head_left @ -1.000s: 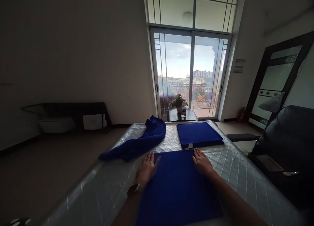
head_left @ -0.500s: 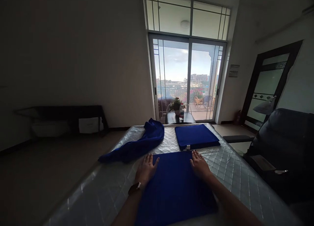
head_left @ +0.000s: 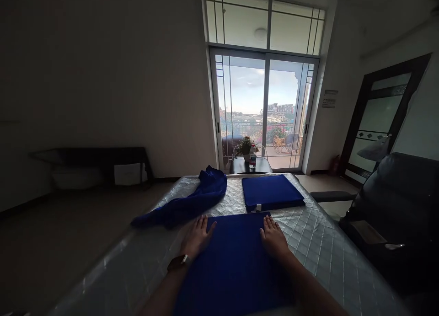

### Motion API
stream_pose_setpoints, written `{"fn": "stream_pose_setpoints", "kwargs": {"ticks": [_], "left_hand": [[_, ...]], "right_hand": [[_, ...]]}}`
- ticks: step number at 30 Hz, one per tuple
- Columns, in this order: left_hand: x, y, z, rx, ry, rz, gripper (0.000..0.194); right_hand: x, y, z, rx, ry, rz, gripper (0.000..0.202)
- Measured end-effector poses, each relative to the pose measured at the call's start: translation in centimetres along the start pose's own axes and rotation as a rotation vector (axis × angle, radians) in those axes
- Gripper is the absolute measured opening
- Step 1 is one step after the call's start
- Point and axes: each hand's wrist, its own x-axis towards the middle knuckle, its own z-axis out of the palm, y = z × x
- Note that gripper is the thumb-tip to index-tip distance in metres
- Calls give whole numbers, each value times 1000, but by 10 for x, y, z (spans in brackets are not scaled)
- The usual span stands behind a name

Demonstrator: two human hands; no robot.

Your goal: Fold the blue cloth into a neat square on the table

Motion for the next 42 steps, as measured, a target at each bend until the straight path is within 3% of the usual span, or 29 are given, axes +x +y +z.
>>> {"fn": "stream_pose_setpoints", "kwargs": {"ticks": [3,5,7,11,12,14,17,24,28,30,33,42], "left_hand": [[4,14,-5,27,6,-28,79],[4,44,-5,35,28,2,78],[-1,89,-1,23,43,121,74],[-21,182,18,-55,13,488,61],[-26,196,23,-86,10,564,59],[-31,204,30,-139,16,663,58],[-33,179,36,-143,43,669,57],[-20,72,33,-12,22,463,54],[-11,7,34,8,30,245,58],[-9,-15,36,-5,59,151,64],[-11,-26,36,-27,80,90,70],[-22,-6,12,-30,28,39,79]], "right_hand": [[0,0,0,7,8,0,69],[0,0,1,11,11,-3,69],[1,2,3,4,18,-4,69],[2,9,9,-63,25,-87,67],[2,11,11,-79,20,-112,67],[2,13,12,-91,9,-131,69],[3,10,9,-54,4,-80,67],[1,0,-1,32,-8,9,67],[-1,0,-1,13,-9,4,67],[0,1,0,3,-7,8,67],[1,1,2,-10,-2,13,66],[2,0,3,-69,4,15,65]]}}
